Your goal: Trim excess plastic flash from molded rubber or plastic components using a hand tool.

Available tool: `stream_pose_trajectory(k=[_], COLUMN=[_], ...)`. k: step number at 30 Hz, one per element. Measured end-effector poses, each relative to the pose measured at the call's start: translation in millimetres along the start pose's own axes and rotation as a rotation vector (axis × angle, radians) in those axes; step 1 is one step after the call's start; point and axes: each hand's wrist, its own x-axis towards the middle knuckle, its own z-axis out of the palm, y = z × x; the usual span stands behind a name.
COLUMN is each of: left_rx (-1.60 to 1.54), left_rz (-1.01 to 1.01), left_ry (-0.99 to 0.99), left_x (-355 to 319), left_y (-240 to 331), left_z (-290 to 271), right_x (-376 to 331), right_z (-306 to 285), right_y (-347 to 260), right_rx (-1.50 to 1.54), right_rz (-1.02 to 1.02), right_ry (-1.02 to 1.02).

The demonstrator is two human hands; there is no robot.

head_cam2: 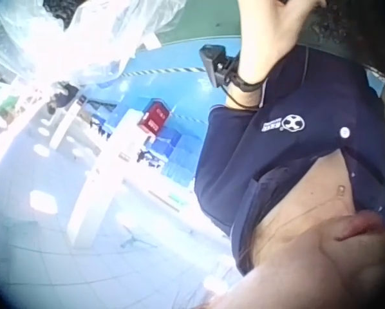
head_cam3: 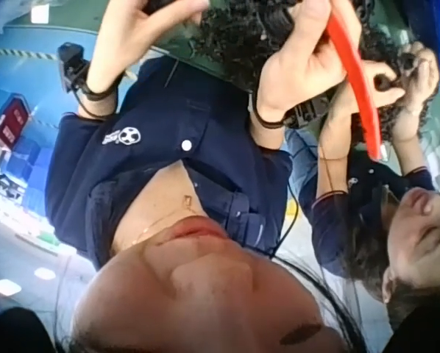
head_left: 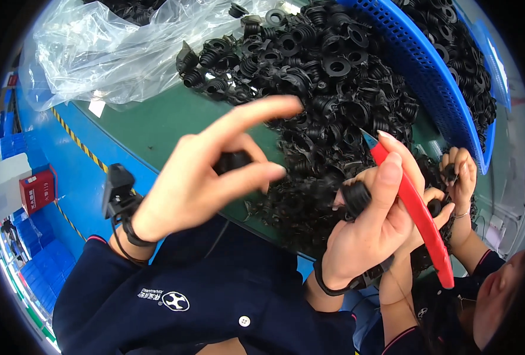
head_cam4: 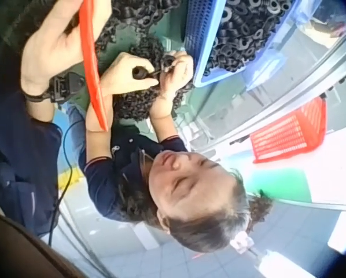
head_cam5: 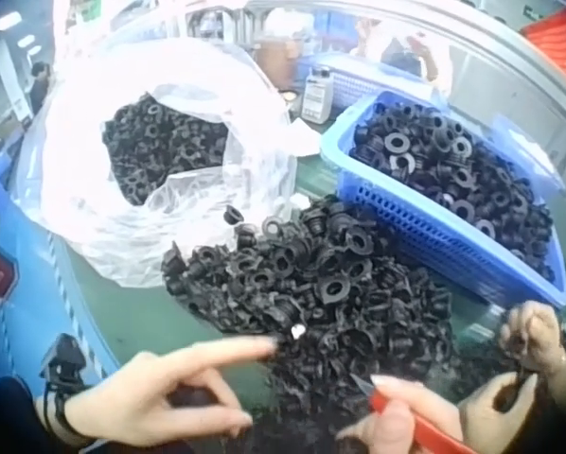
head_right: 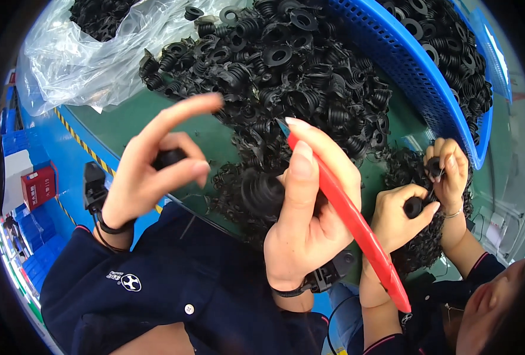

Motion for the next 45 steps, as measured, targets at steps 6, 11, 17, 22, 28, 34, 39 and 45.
stream_pose_trajectory(k=[6,11,17,22,28,34,39,45], left_rx=[0.720,0.475,0.383,0.267,0.273,0.288,0.277,0.315], left_rz=[0.346,0.495,0.365,0.273,0.308,0.304,0.335,0.566], left_ry=[0.070,0.061,-0.112,-0.029,-0.034,-0.031,-0.022,-0.017], left_x=[-4,-1,-1,0,2,0,-2,-2], left_y=[10,26,16,8,15,18,14,13], left_z=[-21,4,9,10,3,2,1,-1], right_x=[0,0,-4,2,-1,-7,-7,-9], right_z=[0,5,-5,-10,-34,-33,-35,-27], right_y=[-3,-1,-3,4,-5,2,-5,-17], right_rx=[-0.262,-0.291,-0.264,-0.266,-0.083,-0.104,-0.256,-0.803], right_rz=[-0.219,-0.485,-0.298,-0.297,-0.378,-0.332,-0.396,-0.614], right_ry=[-0.080,-0.156,-0.221,-0.169,-0.584,-0.527,-0.575,-0.472])
